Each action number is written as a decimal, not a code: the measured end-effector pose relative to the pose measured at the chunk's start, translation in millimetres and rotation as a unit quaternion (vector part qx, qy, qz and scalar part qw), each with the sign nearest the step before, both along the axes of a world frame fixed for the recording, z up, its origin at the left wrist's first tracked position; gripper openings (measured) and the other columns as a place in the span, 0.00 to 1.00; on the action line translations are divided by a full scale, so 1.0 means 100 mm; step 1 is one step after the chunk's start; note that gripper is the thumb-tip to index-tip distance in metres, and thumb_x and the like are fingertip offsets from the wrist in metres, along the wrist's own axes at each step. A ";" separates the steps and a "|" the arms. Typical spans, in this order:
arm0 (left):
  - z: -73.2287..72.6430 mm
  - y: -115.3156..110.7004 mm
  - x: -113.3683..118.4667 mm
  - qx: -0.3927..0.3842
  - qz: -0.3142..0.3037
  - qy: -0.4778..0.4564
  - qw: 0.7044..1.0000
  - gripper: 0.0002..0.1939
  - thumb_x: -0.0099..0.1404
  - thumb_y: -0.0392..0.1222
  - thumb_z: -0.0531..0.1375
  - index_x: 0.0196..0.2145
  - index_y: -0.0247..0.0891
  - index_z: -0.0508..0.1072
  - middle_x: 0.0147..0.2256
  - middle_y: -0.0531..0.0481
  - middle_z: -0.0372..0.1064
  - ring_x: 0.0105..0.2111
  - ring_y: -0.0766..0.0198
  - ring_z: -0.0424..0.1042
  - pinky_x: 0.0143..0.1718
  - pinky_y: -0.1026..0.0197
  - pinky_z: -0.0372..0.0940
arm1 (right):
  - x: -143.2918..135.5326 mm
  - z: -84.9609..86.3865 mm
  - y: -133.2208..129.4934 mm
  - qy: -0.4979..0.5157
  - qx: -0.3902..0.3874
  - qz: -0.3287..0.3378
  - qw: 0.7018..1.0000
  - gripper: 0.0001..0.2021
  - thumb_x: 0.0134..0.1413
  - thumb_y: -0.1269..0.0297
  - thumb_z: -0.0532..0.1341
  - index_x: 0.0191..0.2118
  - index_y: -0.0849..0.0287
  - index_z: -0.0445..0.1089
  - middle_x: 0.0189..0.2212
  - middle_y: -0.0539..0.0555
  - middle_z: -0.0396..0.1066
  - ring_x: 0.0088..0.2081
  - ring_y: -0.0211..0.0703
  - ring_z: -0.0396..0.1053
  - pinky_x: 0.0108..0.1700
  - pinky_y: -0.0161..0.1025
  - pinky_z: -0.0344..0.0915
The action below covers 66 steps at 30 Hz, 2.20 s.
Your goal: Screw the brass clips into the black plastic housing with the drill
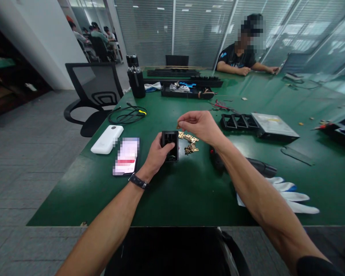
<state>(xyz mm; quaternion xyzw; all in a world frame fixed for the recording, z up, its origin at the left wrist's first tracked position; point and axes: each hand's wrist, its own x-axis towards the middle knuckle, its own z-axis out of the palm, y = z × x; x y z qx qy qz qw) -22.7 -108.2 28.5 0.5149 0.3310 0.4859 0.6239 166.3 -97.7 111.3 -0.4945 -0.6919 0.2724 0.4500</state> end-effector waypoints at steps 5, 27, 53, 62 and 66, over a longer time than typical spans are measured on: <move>-0.01 0.01 -0.04 0.093 0.030 0.080 0.992 0.18 0.59 0.39 0.69 0.47 0.39 0.75 0.41 0.50 0.75 0.43 0.59 0.74 0.48 0.57 0.69 | -0.02 -0.04 0.00 0.017 -0.038 0.030 0.999 0.11 0.51 0.62 0.68 0.38 0.63 0.83 0.30 0.54 0.82 0.31 0.40 0.75 0.33 0.36 0.69; -0.03 0.01 -0.06 0.097 -0.012 0.080 0.992 0.18 0.60 0.37 0.67 0.48 0.41 0.75 0.43 0.50 0.75 0.45 0.59 0.72 0.52 0.57 0.65 | 0.04 -0.14 0.04 -0.048 -0.062 0.002 0.997 0.08 0.51 0.65 0.69 0.34 0.62 0.85 0.24 0.53 0.79 0.26 0.37 0.70 0.28 0.34 0.64; -0.10 0.04 -0.01 0.068 -0.014 0.063 0.996 0.20 0.59 0.38 0.67 0.49 0.41 0.73 0.45 0.48 0.75 0.45 0.58 0.73 0.50 0.54 0.69 | 0.13 -0.02 -0.02 -0.052 -0.159 0.029 0.985 0.14 0.64 0.60 0.68 0.29 0.60 0.83 0.25 0.55 0.79 0.25 0.37 0.69 0.26 0.35 0.66; 0.03 0.00 -0.05 0.012 -0.006 0.003 1.000 0.27 0.54 0.34 0.67 0.53 0.44 0.73 0.47 0.49 0.74 0.43 0.60 0.73 0.41 0.59 0.71 | 0.31 -0.16 0.16 -0.305 -0.059 -0.100 0.945 0.16 0.67 0.71 0.58 0.51 0.65 0.83 0.43 0.60 0.85 0.41 0.47 0.80 0.45 0.39 0.74; 0.07 -0.01 -0.04 -0.019 -0.003 -0.027 0.999 0.29 0.52 0.34 0.67 0.52 0.45 0.71 0.43 0.52 0.72 0.38 0.63 0.71 0.37 0.61 0.71 | 0.28 -0.35 0.18 -0.385 -0.067 -0.114 0.913 0.21 0.67 0.73 0.57 0.59 0.61 0.80 0.52 0.64 0.82 0.53 0.56 0.78 0.57 0.47 0.70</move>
